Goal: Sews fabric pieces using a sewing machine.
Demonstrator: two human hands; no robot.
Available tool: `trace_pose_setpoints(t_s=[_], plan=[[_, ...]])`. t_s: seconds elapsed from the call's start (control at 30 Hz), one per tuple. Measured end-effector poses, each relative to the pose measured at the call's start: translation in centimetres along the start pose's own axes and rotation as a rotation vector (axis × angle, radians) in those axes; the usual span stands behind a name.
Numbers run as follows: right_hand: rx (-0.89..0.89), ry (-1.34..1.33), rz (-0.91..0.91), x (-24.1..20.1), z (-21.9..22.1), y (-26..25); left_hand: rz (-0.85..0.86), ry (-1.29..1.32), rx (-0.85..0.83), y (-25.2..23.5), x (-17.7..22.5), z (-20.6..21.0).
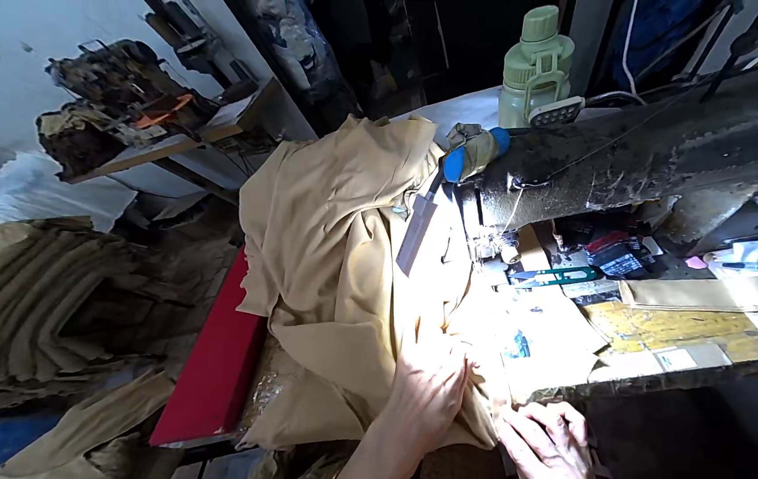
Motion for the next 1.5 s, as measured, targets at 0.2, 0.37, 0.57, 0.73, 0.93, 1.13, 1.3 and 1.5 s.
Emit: trace_pose_setpoints(t_s=[0.2, 0.37, 0.57, 0.73, 0.93, 1.13, 1.3, 1.5], plan=[[-0.022, 0.091, -0.032, -0.2, 0.3, 0.3, 0.047, 0.281, -0.242, -4.5, 2.7, 3.8], [0.036, 0.086, -0.052, 0.0, 0.2, 0.4, 0.172, 0.373, -0.065, -7.3, 2.7, 3.8], [0.103, -0.018, -0.046, 0.6, -0.3, 1.1, -0.025, 0.726, -0.411, -0.2, 0.7, 3.6], [0.139, -0.071, -0.007, 1.3, -0.4, 1.6, 0.109, 0.609, -0.091, 2.5, 1.5, 2.0], [0.143, -0.083, 0.000, 1.1, -0.8, 1.3, 0.033, 0.709, -0.009, 1.2, 1.1, 0.5], [0.135, -0.104, 0.018, 1.0, -0.7, 1.2, 0.183, 0.652, -0.164, 1.7, 2.3, 2.1], [0.112, -0.078, 0.020, 0.8, -0.7, 1.1, 0.202, 0.595, -0.123, 2.0, 2.4, 1.4], [-0.071, -0.024, 0.013, -0.1, -0.5, -1.3, 0.069, 0.505, -0.017, 0.6, 1.1, -0.4]])
Point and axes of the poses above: each hand's wrist, its own y-axis away from the middle knuckle, its own z-axis out of the palm, x = y × z, the point moved 8 cm from there along -y, towards the middle knuckle, and after that the axes turned 9 degrees about -y, right-handed, at the moved point
